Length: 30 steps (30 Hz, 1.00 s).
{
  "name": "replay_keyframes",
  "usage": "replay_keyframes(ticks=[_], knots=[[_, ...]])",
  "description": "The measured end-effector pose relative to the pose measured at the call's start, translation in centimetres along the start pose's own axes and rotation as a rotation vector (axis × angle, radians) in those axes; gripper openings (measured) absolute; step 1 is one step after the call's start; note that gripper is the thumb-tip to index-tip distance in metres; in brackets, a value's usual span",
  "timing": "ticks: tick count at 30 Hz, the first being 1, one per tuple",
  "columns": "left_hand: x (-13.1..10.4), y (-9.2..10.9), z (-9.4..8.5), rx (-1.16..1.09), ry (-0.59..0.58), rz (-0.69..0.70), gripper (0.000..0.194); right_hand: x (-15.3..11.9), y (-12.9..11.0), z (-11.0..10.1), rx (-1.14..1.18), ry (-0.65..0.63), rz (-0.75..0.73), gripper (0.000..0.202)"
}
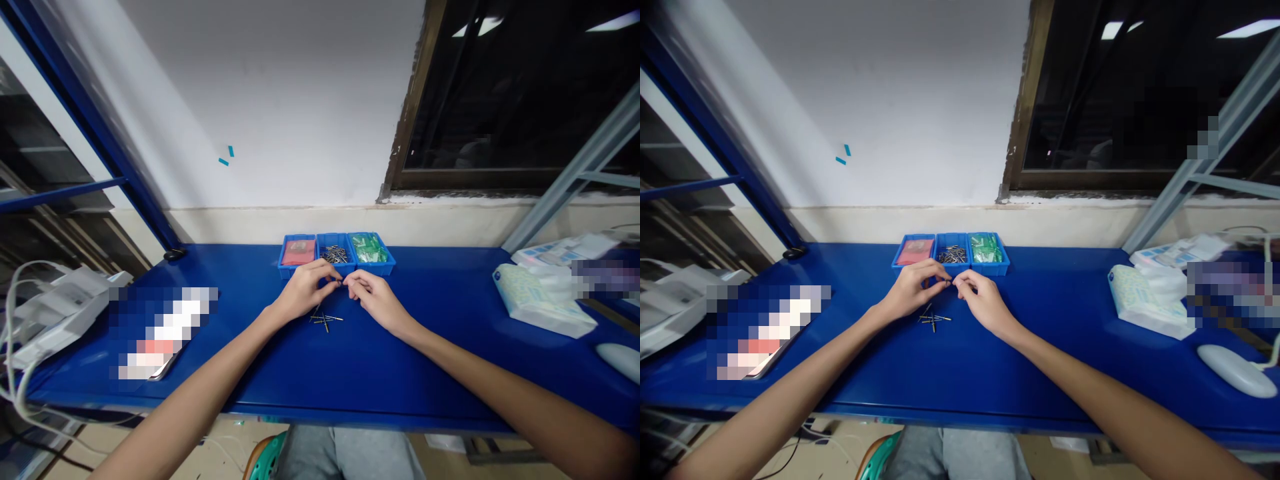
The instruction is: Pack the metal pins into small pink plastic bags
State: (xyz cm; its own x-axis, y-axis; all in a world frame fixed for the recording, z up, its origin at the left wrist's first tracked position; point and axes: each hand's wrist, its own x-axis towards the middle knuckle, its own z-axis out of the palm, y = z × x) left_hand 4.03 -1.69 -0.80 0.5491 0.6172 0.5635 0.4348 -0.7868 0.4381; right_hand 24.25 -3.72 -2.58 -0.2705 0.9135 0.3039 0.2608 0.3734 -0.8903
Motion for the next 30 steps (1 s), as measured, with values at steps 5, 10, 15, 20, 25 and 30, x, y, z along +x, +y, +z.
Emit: replay_keyframes(ticks=[5,10,15,20,25,30], knots=[[0.2,0.3,0.3,-0.170,0.016,-0.108,0.011,0.0,0.6,0.3,-0.010,-0.004,-0.029,0.018],[0.1,0.3,0.6,-0.293,0.024,-0.194,0.016,-0.3,0.5,0.5,-0.066,0.010,-0.058,0.018],[0.2,0.3,0.6,-0.335,0.046,-0.216,0.015,-0.3,0.5,0.4,-0.074,-0.015,-0.062,0.019],[0.3,0.5,0.3,-0.299,0.062,-0.205,0.015,-0.3,-0.1,0.2,-0.081,-0.029,-0.065,0.020],[0.3,0.3,0.5,-0.302,0.079,-0.173,0.015,-0.4,-0.4,0.1,-0.115,-0.015,-0.086,0.019],[0.1,0.2,0.5,-0.139,0.033,-0.049,0.012,-0.3,0.0,0.0,-0.155,0.048,-0.112,0.017]])
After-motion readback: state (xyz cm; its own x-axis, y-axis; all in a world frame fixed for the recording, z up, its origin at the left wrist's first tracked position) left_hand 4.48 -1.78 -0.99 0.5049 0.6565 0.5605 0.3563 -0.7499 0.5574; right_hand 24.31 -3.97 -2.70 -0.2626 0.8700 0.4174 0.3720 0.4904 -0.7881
